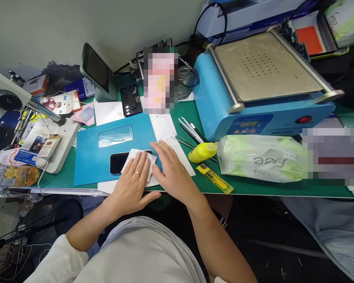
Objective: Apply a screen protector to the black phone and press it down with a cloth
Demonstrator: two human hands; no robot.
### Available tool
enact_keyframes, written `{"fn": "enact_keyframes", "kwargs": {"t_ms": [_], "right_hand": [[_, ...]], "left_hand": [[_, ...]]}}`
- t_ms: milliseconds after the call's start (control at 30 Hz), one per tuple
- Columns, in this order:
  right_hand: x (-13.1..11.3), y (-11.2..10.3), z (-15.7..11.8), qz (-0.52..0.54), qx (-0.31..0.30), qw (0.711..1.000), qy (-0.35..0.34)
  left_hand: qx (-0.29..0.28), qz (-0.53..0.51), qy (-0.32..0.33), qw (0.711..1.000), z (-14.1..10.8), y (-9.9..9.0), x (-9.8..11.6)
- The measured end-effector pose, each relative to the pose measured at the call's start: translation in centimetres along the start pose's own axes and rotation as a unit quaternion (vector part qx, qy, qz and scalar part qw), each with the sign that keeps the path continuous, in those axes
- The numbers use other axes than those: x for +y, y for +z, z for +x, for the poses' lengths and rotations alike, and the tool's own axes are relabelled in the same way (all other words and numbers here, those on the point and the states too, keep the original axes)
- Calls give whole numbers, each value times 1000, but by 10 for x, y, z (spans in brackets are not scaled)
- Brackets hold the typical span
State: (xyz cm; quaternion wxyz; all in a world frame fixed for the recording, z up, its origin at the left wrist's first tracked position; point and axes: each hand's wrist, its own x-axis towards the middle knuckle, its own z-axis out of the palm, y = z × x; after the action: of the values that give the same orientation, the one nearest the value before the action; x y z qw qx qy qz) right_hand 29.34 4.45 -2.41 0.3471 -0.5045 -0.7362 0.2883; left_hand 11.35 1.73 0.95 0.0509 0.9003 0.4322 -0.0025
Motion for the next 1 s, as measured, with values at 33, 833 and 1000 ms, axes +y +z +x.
{"fn": "enact_keyframes", "kwargs": {"t_ms": [33, 833, 1000], "right_hand": [[-1, 0, 0, -5, -2, 1000, -5], [-2, 1, 3, 35, 11, 998, 54], [-4, 0, 2, 27, -4, 997, 73]], "left_hand": [[0, 7, -6, 1000, -9, 0, -3], [-3, -9, -10, 1000, -23, -1, -5], [-9, 0, -105, 994, -42, -10, -38]]}}
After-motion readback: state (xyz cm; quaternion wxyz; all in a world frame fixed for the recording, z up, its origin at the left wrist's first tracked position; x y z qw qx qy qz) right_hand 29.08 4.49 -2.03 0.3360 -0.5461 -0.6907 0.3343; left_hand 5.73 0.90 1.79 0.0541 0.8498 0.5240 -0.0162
